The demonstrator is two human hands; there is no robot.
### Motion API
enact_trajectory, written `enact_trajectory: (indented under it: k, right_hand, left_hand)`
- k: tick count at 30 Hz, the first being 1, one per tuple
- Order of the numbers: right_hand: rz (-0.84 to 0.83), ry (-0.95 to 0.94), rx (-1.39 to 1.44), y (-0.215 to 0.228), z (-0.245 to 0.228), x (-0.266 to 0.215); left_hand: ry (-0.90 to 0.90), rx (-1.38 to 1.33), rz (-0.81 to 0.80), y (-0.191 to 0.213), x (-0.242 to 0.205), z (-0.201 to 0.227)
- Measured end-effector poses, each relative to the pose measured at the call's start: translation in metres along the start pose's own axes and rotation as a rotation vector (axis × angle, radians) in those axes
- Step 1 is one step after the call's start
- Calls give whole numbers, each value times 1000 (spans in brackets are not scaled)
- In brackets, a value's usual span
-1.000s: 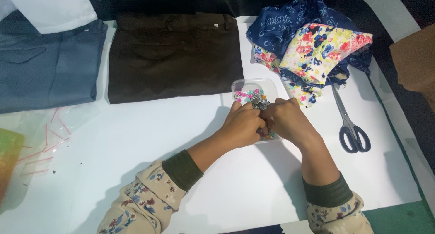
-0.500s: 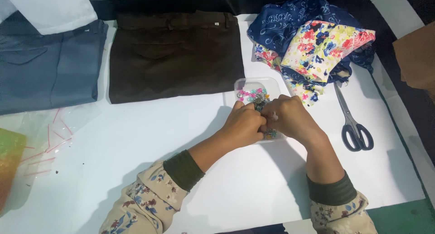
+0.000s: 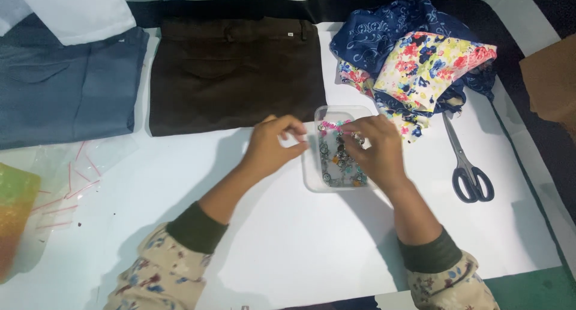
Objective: Sort and arrange small decorative buttons on a workbench.
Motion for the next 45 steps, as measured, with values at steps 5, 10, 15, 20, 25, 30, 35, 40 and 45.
enact_trajectory:
  k: [5,10,15,20,25,30,35,40,45]
  right_hand:
    - [231,295,-107,-34,-65,-14]
    - [52,359,68,-59,-120,-25]
    - [-159,155,14,-96,-118,-27]
    - [-203,51,90,-106,-120,-10]
    - [-198,7,145,-119,-122,-4]
    - [-263,-20,163,-125,-122,-5]
    - [-285,-33,153,-124,-122,-6]
    - [-265,0,132,-131,-126,-4]
    - [-332,-50,60,-137,-127,-4]
  left_hand:
    - [157,120,-16,44,-35,-12]
    - [302,176,-62,77,-57,-8]
    - [358,233,-82,94,-62,-13]
    - [349,221,-62,99,-63,-15]
    - [378,240,-47,102,-62,-19]
    - [393,223,-57,99,-62,-24]
    - [442,226,-63,98,-62,-21]
    - [492,178,-67,98,-62,-27]
    - [553,74,-99,104,-60,-19]
Point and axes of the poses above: each hand's wrist, its own x-axis towards the middle knuckle, its own y-axis out of the back of the hand, z = x × y, the point moved 1 cm from there along x, towards the middle knuckle, and after that the axes turned 4 degrees about -x, right-handed, at the moved point
